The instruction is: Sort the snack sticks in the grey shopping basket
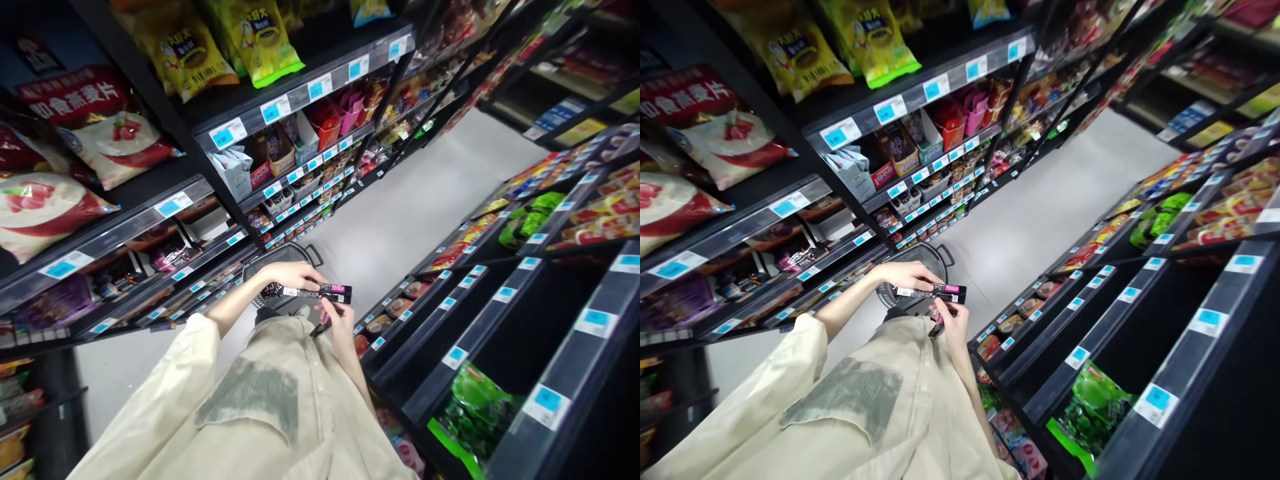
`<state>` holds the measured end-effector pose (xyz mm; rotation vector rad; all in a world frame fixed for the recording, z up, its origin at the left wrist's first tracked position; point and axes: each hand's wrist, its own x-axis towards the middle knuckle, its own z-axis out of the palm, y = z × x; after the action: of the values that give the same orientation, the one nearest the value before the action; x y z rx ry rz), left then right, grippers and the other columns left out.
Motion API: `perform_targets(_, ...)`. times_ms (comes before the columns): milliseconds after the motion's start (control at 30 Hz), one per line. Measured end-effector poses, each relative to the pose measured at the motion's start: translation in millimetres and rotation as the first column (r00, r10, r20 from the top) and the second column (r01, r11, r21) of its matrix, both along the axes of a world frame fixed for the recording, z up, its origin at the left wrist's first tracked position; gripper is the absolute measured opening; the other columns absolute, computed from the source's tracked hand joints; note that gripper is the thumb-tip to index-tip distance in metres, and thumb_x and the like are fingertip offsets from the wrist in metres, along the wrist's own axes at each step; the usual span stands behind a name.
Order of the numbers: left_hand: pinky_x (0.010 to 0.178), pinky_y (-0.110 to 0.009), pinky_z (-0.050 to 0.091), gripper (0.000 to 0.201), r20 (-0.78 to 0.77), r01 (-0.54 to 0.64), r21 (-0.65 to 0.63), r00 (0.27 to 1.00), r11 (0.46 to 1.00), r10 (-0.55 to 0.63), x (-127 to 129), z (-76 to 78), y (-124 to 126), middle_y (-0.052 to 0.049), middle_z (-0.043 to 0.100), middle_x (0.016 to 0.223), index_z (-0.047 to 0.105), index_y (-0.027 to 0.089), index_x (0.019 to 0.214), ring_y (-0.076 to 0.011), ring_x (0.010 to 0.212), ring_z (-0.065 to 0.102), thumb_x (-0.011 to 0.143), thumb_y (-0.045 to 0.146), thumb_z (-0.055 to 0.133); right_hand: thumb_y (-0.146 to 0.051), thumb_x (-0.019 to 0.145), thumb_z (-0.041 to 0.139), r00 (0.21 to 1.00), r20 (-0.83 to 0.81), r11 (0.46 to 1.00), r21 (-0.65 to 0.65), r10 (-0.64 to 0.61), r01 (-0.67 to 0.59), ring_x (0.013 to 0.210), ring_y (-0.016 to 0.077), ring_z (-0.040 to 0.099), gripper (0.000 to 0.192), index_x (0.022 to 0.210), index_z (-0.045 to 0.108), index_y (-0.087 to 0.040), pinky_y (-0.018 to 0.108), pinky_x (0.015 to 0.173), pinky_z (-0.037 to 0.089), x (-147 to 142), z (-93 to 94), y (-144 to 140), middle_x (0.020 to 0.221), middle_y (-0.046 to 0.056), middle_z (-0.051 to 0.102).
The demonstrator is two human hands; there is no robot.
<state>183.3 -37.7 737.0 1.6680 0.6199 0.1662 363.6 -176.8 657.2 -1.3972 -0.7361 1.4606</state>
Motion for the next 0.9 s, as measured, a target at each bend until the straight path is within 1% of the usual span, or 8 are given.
perform_targets(100, 0.064, -0.022, 0.041, 0.029, -0.01, -0.044, 0.013, 0.999, 0.999, 0.045, -4, -13.0, -7, 0.001, 0.075, 0.081, 0.08, 0.026, 0.111, -0.0154, 0.066, 0.061, 0.085, 0.035, 0.07, -0.05, 0.077, 0.082, 0.999, -0.033, 1.0, -0.024, -0.001, 0.0, 0.047, 0.0116, 0.049, 0.035, 0.078, 0.076, -0.016, 0.026, 0.045, 0.039, 1, -3.7, 0, 0.068, 0.007, 0.073)
perform_targets(267, 0.071, -0.024, 0.043, 0.037, -0.052, -0.215, 0.158, 0.973, 0.964, 0.225, -9, -43.5, -34, -0.003, 0.068, 0.09, 0.074, 0.024, 0.122, -0.0167, 0.075, 0.059, 0.087, 0.037, 0.069, -0.059, 0.08, 0.077, 0.997, -0.072, 0.997, -0.077, 0.025, -0.03, 0.042, 0.0105, 0.048, 0.044, 0.089, 0.073, -0.016, 0.024, 0.039, 0.035, -2, -10.3, 4, 0.074, 0.007, 0.075)
perform_targets(400, 0.084, -0.029, 0.048, 0.037, -0.065, -0.361, 0.213, 0.922, 0.908, 0.382, -11, -68.7, -66, -0.005, 0.059, 0.096, 0.074, 0.025, 0.122, -0.0193, 0.089, 0.059, 0.087, 0.037, 0.071, -0.061, 0.077, 0.079, 0.999, -0.013, 0.991, -0.123, 0.047, -0.048, 0.039, 0.0103, 0.045, 0.046, 0.077, 0.069, -0.017, 0.024, 0.041, 0.034, -12, -18.2, 10, 0.052, 0.0, 0.063)
perform_targets(500, 0.093, -0.032, 0.05, 0.043, -0.048, -0.493, 0.223, 0.856, 0.841, 0.515, -15, -81.0, -89, -0.007, 0.056, 0.114, 0.071, 0.026, 0.126, -0.0213, 0.104, 0.059, 0.083, 0.026, 0.075, -0.059, 0.075, 0.081, 0.996, 0.038, 0.988, -0.138, 0.08, -0.074, 0.039, 0.0112, 0.045, 0.046, 0.065, 0.065, -0.018, 0.025, 0.042, 0.034, -20, -26.5, 16, 0.044, -0.003, 0.054)
perform_targets(600, 0.09, -0.033, 0.053, 0.068, -0.034, -0.611, 0.177, 0.78, 0.772, 0.625, -27, -86.3, -104, -0.009, 0.054, 0.132, 0.061, 0.028, 0.139, -0.0211, 0.106, 0.06, 0.074, 0.017, 0.08, -0.058, 0.072, 0.083, 0.995, 0.034, 0.987, -0.136, 0.09, -0.085, 0.04, 0.0119, 0.045, 0.043, 0.068, 0.066, -0.018, 0.026, 0.042, 0.034, -27, -32.6, 22, 0.044, -0.004, 0.054)
perform_targets(667, 0.092, -0.034, 0.053, 0.078, -0.023, -0.669, 0.129, 0.736, 0.732, 0.676, -38, -87.5, -110, -0.01, 0.059, 0.133, 0.055, 0.027, 0.143, -0.0203, 0.103, 0.063, 0.071, 0.017, 0.082, -0.059, 0.07, 0.083, 0.995, 0.028, 0.986, -0.142, 0.092, -0.087, 0.039, 0.0118, 0.044, 0.044, 0.068, 0.067, -0.018, 0.026, 0.041, 0.033, -32, -33.6, 24, 0.044, -0.004, 0.053)
perform_targets(800, 0.095, -0.034, 0.052, 0.063, -0.072, -0.696, 0.081, 0.71, 0.714, 0.7, -62, -86.9, -117, -0.008, 0.071, 0.117, 0.061, 0.022, 0.133, -0.0199, 0.097, 0.068, 0.074, 0.024, 0.083, -0.057, 0.069, 0.085, 0.995, 0.006, 0.985, -0.148, 0.096, -0.094, 0.04, 0.0119, 0.044, 0.044, 0.064, 0.064, -0.018, 0.026, 0.041, 0.032, -43, -29.8, 24, 0.044, -0.004, 0.052)
perform_targets(900, 0.096, -0.034, 0.051, 0.05, -0.088, -0.667, 0.165, 0.724, 0.727, 0.684, -71, -85.6, -127, -0.009, 0.07, 0.121, 0.063, 0.02, 0.128, -0.022, 0.103, 0.068, 0.08, 0.025, 0.076, -0.056, 0.065, 0.088, 0.993, 0.017, 0.978, -0.172, 0.119, -0.115, 0.039, 0.0124, 0.044, 0.045, 0.065, 0.065, -0.018, 0.026, 0.041, 0.033, -53, -27.8, 20, 0.044, -0.003, 0.052)
